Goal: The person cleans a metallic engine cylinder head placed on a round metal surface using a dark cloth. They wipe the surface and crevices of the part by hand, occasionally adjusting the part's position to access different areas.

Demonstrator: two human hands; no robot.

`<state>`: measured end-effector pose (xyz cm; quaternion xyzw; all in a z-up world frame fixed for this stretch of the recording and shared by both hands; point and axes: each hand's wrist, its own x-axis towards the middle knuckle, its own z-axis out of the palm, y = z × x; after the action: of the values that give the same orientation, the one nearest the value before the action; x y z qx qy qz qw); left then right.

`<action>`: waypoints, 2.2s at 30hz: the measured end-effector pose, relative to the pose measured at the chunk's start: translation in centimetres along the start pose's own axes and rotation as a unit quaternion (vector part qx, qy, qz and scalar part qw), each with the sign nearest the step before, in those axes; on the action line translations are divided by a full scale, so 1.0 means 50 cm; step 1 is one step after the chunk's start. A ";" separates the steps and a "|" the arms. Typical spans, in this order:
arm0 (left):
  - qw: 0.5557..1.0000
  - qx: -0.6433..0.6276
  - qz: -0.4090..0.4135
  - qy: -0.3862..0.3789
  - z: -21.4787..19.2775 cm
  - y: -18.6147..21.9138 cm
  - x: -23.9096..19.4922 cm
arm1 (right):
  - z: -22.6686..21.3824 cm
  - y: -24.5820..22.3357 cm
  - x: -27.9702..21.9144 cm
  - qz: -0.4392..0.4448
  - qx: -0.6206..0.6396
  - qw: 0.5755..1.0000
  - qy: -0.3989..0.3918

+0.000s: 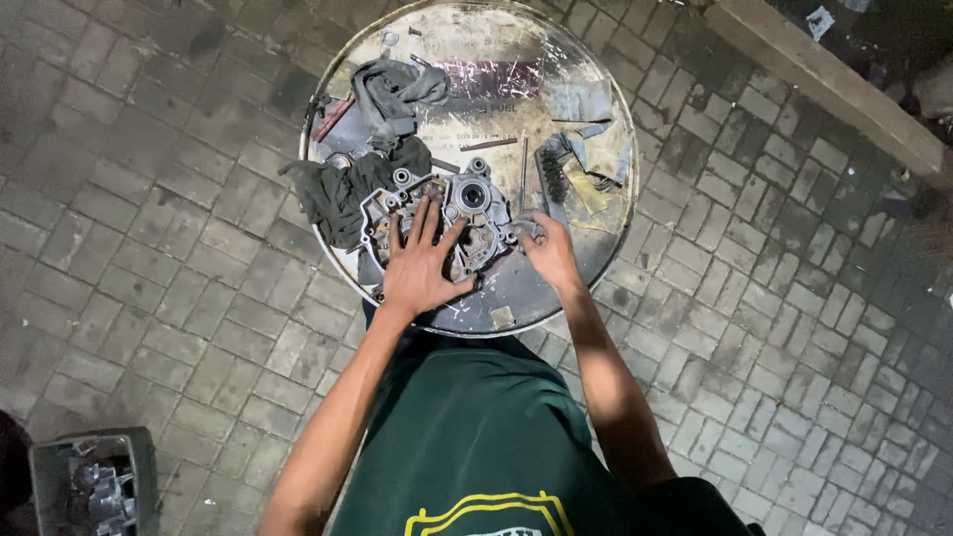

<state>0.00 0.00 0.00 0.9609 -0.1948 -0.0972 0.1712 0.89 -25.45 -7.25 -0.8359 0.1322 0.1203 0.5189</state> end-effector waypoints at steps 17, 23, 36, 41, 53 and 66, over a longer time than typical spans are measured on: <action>1.000 0.005 -0.001 -0.020 -0.020 0.001 0.000 | 0.015 -0.023 -0.017 -0.005 -0.028 1.000 0.011; 0.999 0.004 -0.016 -0.036 -0.030 0.003 0.007 | 0.002 -0.044 -0.086 0.048 0.139 0.989 0.025; 1.000 0.001 -0.002 -0.024 -0.013 0.000 0.003 | 0.012 -0.070 -0.064 -0.021 0.033 0.997 0.069; 1.000 -0.005 -0.001 -0.011 -0.007 -0.004 0.001 | 0.017 -0.038 -0.065 0.010 0.130 0.986 0.100; 1.000 -0.006 -0.001 -0.019 -0.019 0.002 0.000 | 0.028 -0.034 -0.062 0.100 0.172 0.976 0.090; 1.000 0.006 -0.001 -0.010 -0.006 -0.001 0.001 | 0.004 -0.053 -0.052 0.087 0.078 0.992 0.053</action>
<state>0.12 0.10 0.25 0.9610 -0.1966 -0.1062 0.1629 -0.64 -23.86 -4.24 -0.7836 0.2411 0.1097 0.5620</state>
